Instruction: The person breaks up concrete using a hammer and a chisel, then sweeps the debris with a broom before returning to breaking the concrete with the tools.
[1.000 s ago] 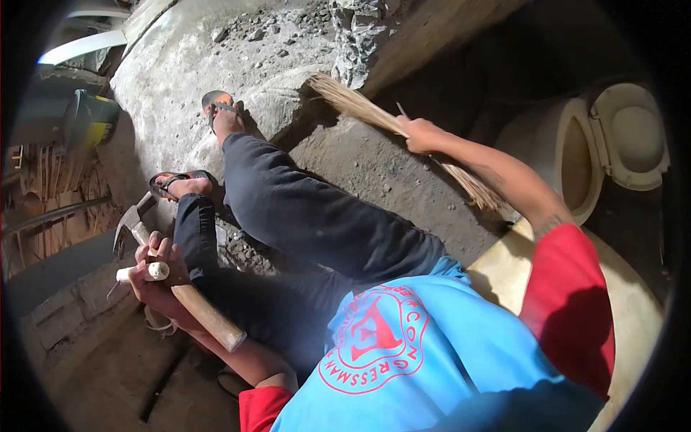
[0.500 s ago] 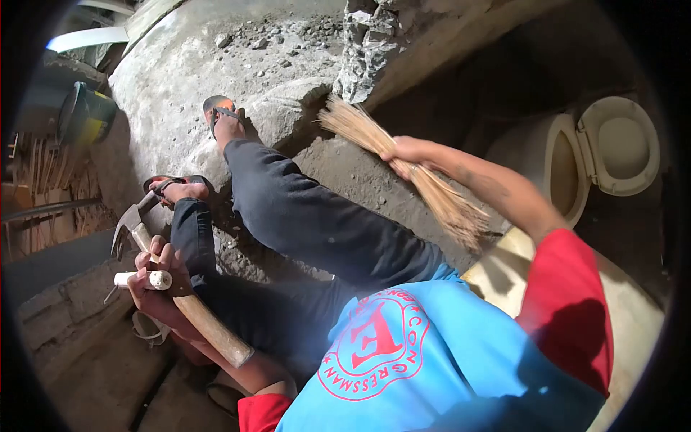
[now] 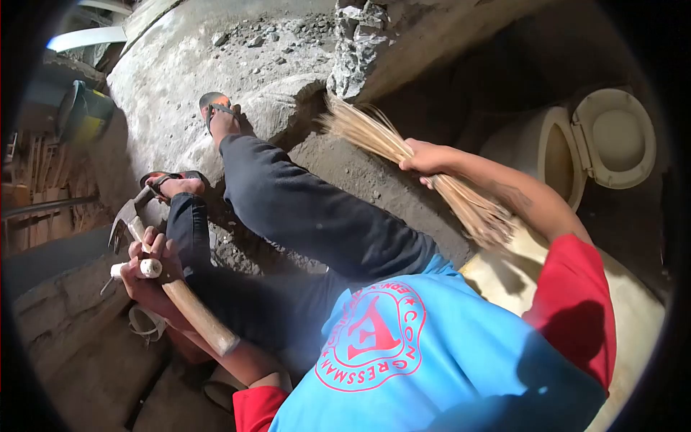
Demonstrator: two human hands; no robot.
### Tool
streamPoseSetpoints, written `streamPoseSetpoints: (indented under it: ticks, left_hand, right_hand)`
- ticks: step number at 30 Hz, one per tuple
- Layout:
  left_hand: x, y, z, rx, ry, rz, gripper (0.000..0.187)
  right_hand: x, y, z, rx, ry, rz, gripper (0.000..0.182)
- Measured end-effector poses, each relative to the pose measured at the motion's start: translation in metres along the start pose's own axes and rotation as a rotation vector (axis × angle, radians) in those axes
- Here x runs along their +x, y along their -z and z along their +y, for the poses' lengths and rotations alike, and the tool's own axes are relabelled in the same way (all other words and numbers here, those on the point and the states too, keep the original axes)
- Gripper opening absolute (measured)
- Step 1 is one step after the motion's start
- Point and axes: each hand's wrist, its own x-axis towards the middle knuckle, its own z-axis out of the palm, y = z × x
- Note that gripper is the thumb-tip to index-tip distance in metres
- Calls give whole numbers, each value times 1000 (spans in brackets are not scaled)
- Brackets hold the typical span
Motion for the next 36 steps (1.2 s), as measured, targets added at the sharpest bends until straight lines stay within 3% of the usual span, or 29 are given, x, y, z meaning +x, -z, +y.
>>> streamPoseSetpoints:
  ticks: [1, 3, 4, 7, 9, 10, 15, 17, 19, 20, 22, 24, 27, 29, 31, 33, 36]
  left_hand:
    - [1, 1, -1, -10, -1, -37, 19]
    - [5, 3, 0, 33, -26, -5, 20]
    - [6, 7, 2, 56, -10, 4, 21]
    - [4, 5, 0, 108, -9, 35, 25]
    - [3, 0, 1, 68, 12, 49, 25]
    - [5, 5, 2, 17, 30, -39, 24]
    - [6, 5, 4, 19, 54, -100, 24]
    - [3, 0, 1, 73, 0, 33, 24]
    - [5, 13, 4, 24, 12, 14, 25]
    - [5, 16, 4, 16, 7, 7, 24]
    - [10, 20, 5, 15, 2, -7, 24]
    - [11, 27, 5, 65, -14, -14, 34]
    - [11, 26, 6, 53, 14, -48, 33]
    - [8, 20, 4, 32, 32, -48, 32]
    - [7, 17, 5, 3, 59, -83, 23]
    - [8, 21, 6, 67, 60, -110, 26]
    - [7, 18, 5, 45, 51, -18, 33]
  right_hand:
    - [22, -5, 9, -123, -116, 60, 37]
    - [18, -31, 23, -36, 35, -45, 30]
    - [21, -42, 35, -64, 28, -134, 34]
    - [-34, -54, 29, -279, 204, -81, 50]
    - [-79, -51, 18, -283, 116, -182, 58]
    - [-65, -54, 47, -338, 265, -189, 58]
    - [-68, -55, 53, -412, 430, -4, 55]
    - [-40, -49, 52, -383, 411, 174, 49]
    - [-17, -43, 38, -253, 232, 222, 46]
    - [41, -44, 66, -366, 240, 397, 43]
    - [83, -37, 89, -592, 233, 283, 46]
    - [57, -45, 91, -722, 320, 328, 46]
    - [-43, -32, 58, -616, 267, 31, 43]
    - [-74, -29, 58, -658, 427, 79, 40]
    - [-68, -20, 49, -567, 333, 108, 38]
    - [6, -10, 67, -747, 439, 412, 39]
    - [31, -10, 48, -850, 271, 376, 37]
